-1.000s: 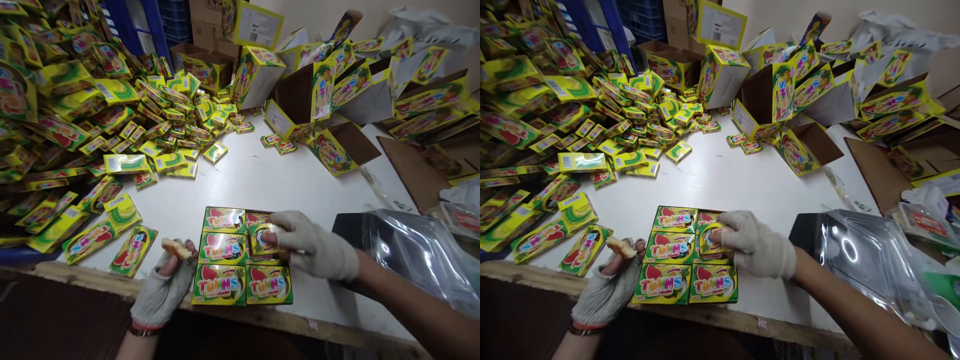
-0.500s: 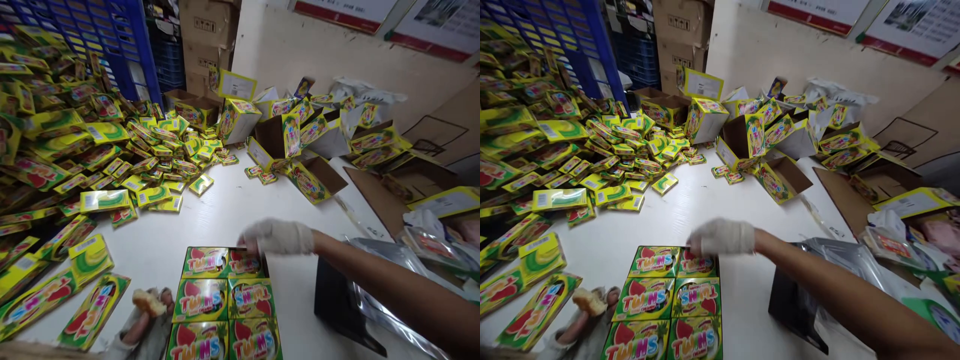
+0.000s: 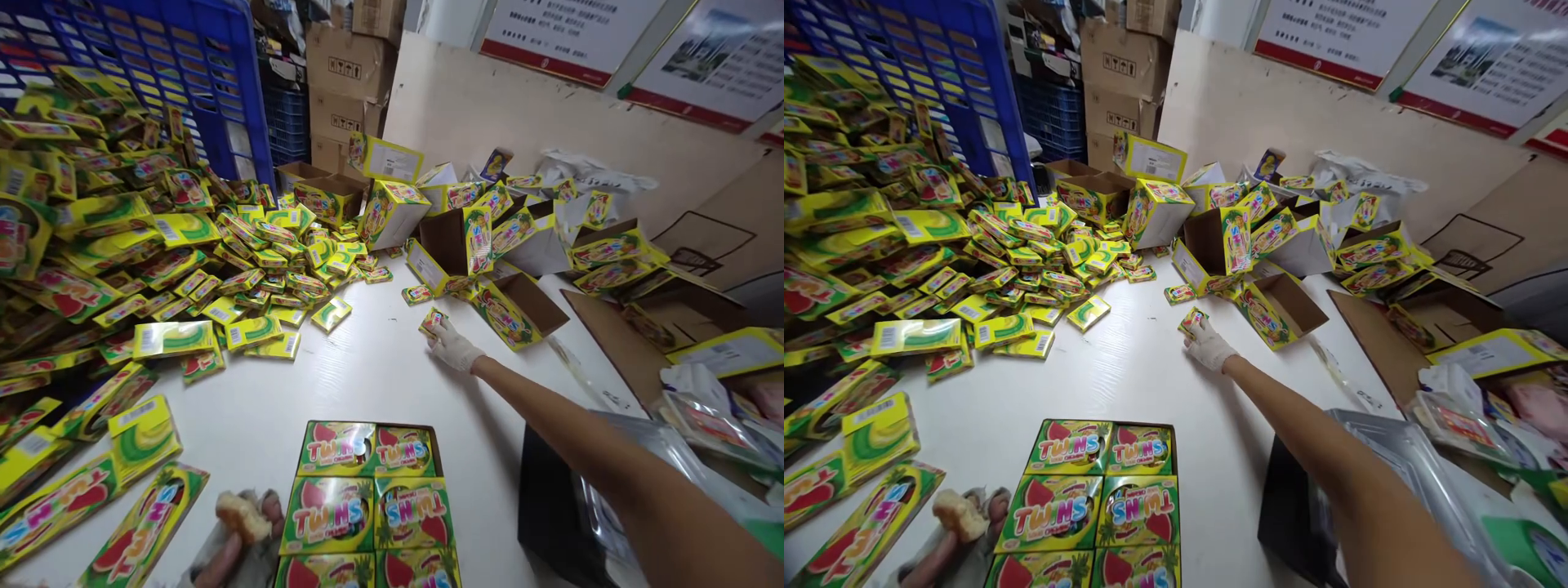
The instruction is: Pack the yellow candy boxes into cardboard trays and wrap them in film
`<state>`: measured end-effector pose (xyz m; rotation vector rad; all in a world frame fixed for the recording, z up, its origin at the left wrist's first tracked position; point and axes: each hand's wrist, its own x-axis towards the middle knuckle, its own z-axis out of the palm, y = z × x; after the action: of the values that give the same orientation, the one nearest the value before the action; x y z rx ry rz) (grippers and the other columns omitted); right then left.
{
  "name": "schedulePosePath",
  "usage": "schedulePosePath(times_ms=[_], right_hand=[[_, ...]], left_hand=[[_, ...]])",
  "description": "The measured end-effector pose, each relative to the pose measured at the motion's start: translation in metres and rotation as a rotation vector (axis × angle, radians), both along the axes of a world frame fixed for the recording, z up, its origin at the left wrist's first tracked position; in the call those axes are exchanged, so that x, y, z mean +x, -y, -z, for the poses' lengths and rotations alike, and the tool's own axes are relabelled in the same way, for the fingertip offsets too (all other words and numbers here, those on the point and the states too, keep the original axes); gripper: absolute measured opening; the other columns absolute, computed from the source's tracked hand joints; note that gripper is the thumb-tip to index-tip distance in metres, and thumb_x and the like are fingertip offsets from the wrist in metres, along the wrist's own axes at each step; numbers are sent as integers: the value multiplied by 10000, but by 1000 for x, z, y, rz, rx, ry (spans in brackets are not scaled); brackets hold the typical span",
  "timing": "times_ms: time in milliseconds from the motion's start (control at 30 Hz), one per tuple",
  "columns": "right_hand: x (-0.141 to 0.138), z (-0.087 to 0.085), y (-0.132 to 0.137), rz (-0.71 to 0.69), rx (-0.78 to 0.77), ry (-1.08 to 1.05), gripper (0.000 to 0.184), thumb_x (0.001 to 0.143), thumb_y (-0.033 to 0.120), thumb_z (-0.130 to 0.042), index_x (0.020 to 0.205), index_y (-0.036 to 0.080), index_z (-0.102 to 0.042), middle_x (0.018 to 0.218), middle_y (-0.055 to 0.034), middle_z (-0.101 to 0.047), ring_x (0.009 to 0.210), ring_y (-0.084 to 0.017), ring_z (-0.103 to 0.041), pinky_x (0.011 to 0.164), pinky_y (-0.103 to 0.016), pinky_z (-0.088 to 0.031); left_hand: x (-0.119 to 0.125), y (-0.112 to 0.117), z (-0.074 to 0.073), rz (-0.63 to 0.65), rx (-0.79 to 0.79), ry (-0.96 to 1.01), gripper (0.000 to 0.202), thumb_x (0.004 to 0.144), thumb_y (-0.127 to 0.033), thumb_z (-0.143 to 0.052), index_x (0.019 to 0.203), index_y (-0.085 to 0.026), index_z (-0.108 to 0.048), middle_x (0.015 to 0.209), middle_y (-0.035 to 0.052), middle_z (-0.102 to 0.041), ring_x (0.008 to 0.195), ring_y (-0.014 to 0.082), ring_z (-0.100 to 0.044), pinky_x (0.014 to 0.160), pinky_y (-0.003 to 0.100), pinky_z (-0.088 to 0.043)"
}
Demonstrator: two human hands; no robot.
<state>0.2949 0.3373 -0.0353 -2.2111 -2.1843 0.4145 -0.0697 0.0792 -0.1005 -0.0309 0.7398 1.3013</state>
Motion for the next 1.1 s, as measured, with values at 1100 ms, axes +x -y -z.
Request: schedulePosePath(times_ms=[1100], right_hand=[[-80, -39, 189, -859, 200, -196, 883, 894, 672, -394, 1531, 85, -220, 1548, -289, -243, 1451, -405, -200, 1118, -645, -215]], left_hand=[[-5, 6, -40, -50, -261, -4, 360, 832, -61, -463, 933, -274, -735, 1000, 5, -743, 976, 130, -692, 939, 214, -527]])
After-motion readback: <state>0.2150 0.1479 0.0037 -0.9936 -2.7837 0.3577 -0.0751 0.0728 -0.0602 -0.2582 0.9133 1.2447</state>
